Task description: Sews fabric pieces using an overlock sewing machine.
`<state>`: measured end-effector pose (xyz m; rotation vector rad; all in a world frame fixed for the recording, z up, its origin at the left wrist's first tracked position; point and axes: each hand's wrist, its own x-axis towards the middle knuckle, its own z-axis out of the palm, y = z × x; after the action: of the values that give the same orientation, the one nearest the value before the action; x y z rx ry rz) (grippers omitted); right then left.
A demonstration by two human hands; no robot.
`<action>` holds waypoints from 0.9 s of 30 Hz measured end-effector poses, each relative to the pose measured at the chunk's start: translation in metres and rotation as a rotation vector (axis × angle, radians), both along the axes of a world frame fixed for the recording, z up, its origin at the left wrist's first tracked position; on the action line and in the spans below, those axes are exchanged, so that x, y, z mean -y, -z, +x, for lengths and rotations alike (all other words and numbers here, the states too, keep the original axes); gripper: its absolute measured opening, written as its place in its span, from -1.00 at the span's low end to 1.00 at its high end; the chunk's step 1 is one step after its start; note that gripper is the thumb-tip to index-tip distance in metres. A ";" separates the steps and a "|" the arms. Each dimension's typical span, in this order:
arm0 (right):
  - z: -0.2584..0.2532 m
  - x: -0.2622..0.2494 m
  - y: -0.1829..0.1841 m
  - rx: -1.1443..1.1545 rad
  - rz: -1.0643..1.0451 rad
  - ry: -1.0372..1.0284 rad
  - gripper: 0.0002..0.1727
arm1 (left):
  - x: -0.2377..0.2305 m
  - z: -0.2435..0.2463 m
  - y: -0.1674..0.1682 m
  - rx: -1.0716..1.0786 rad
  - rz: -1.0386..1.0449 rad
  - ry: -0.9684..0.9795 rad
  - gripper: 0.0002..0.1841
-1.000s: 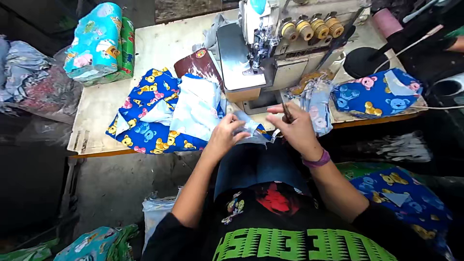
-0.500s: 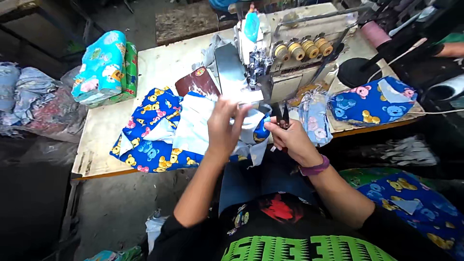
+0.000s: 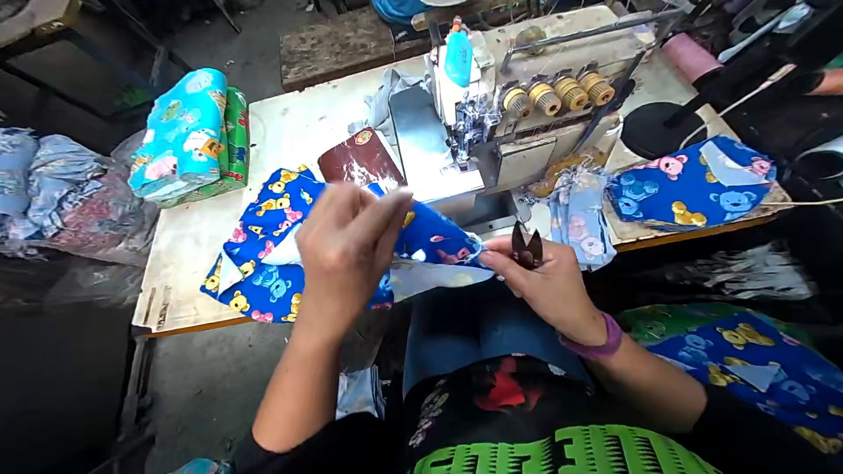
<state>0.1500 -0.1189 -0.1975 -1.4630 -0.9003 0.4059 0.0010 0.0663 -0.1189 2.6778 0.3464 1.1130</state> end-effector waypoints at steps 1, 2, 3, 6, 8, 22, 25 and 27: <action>-0.001 -0.001 0.000 -0.076 -0.017 -0.016 -0.88 | -0.011 0.013 -0.002 -0.033 -0.082 0.068 -0.81; 0.002 -0.005 0.008 -0.151 -0.059 -0.006 -0.88 | -0.023 0.028 0.003 -0.088 -0.236 0.098 -0.80; 0.008 -0.013 0.019 -0.236 -0.106 0.016 -0.89 | -0.036 0.046 0.013 -0.151 -0.400 0.064 -0.81; 0.021 -0.028 0.042 -0.460 -0.172 0.072 -0.92 | -0.061 0.095 0.045 -0.300 -0.484 -0.049 -0.75; 0.025 -0.032 0.036 -0.473 -0.144 0.110 -0.93 | -0.066 0.121 0.050 -0.360 -0.389 -0.104 -0.73; 0.099 0.106 0.046 0.541 0.020 0.261 -0.79 | 0.029 0.074 0.084 0.059 -0.109 0.270 -0.86; 0.099 0.139 0.075 0.685 -0.150 0.190 -0.65 | 0.088 0.093 0.138 0.059 -0.191 0.473 -0.88; 0.099 0.139 0.090 0.706 -0.241 0.149 -0.64 | 0.112 0.114 0.163 0.047 -0.219 0.504 -0.89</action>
<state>0.2487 -0.2583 -0.2873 -1.9272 -1.3137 -0.1413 0.1146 -0.0459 -0.2818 2.3491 -0.1987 0.9158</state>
